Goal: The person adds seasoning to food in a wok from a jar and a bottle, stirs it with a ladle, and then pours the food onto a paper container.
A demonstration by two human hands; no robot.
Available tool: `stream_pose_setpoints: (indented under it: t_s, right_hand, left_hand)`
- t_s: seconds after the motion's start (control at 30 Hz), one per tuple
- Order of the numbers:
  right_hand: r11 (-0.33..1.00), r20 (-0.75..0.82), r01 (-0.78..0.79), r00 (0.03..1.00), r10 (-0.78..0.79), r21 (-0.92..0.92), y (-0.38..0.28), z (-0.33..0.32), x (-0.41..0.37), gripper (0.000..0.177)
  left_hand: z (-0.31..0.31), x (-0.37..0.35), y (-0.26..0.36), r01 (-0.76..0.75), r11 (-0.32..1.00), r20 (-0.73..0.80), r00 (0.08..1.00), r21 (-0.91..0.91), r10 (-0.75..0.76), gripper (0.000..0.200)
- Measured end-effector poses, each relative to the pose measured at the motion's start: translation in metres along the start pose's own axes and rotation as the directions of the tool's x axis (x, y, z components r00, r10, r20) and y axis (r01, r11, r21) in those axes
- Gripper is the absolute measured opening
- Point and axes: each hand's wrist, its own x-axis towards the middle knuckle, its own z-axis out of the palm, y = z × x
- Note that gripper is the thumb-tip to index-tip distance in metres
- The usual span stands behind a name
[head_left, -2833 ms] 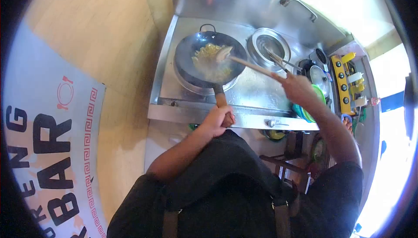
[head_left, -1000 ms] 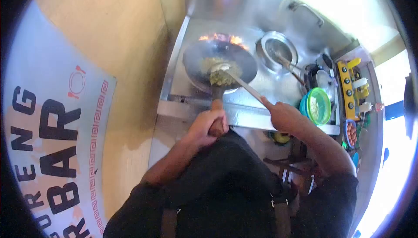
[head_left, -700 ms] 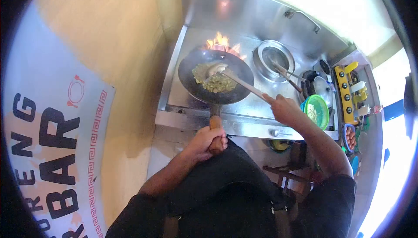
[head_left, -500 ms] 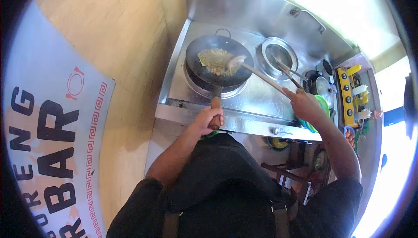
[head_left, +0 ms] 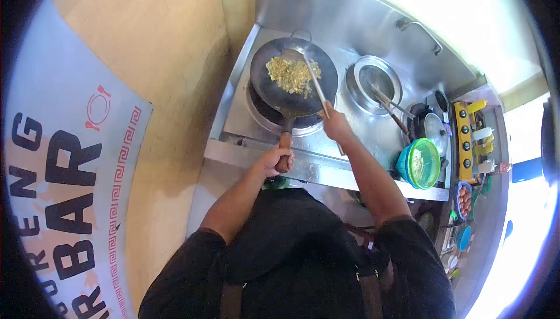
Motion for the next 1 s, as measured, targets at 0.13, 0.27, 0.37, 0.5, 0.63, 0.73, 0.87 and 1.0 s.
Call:
stream_pose_setpoints:
  t_s: [0.13, 0.27, 0.37, 0.5, 0.63, 0.73, 0.87, 1.0]
  right_hand:
    - [0.963, 0.238, 0.075, 0.971, -0.011, -0.261, -0.019, -0.027, -0.041, 0.063]
    - [0.766, 0.356, 0.206, 0.934, 0.032, -0.609, 0.005, -0.076, -0.097, 0.066]
    - [0.695, 0.292, 0.234, 0.956, -0.036, -0.68, 0.009, -0.128, -0.084, 0.06]
    - [0.583, 0.276, 0.268, 0.958, -0.078, -0.767, -0.02, -0.195, -0.095, 0.058]
    - [0.636, 0.266, 0.217, 0.964, -0.018, -0.741, 0.007, -0.155, -0.082, 0.056]
    - [0.903, 0.153, 0.157, 0.983, -0.103, -0.4, 0.036, -0.1, -0.045, 0.053]
    - [0.996, 0.0, 0.036, 0.999, -0.036, -0.085, 0.041, -0.045, -0.022, 0.052]
    - [0.993, 0.111, -0.098, 0.99, 0.09, 0.065, -0.001, -0.048, -0.023, 0.052]
  left_hand:
    - [0.003, 0.003, 0.006, 0.06, 0.998, -0.005, 0.998, -0.013, -0.06, 0.025]
    - [0.076, -0.031, 0.0, -0.013, 0.998, -0.109, 0.994, -0.055, 0.007, 0.012]
    - [0.118, -0.047, -0.006, -0.004, 0.997, -0.008, 1.0, -0.072, 0.003, 0.012]
    - [0.083, -0.019, -0.001, -0.014, 0.995, 0.006, 1.0, -0.094, 0.015, 0.01]
    - [0.057, -0.011, -0.013, 0.011, 0.991, 0.01, 1.0, -0.136, -0.009, 0.012]
    - [0.047, -0.005, -0.01, -0.01, 0.986, -0.011, 1.0, -0.169, 0.008, 0.015]
    - [0.022, 0.001, -0.012, -0.061, 0.992, -0.002, 0.998, -0.112, 0.062, 0.022]
    - [0.022, -0.001, -0.004, -0.043, 0.997, -0.057, 0.998, -0.069, 0.039, 0.02]
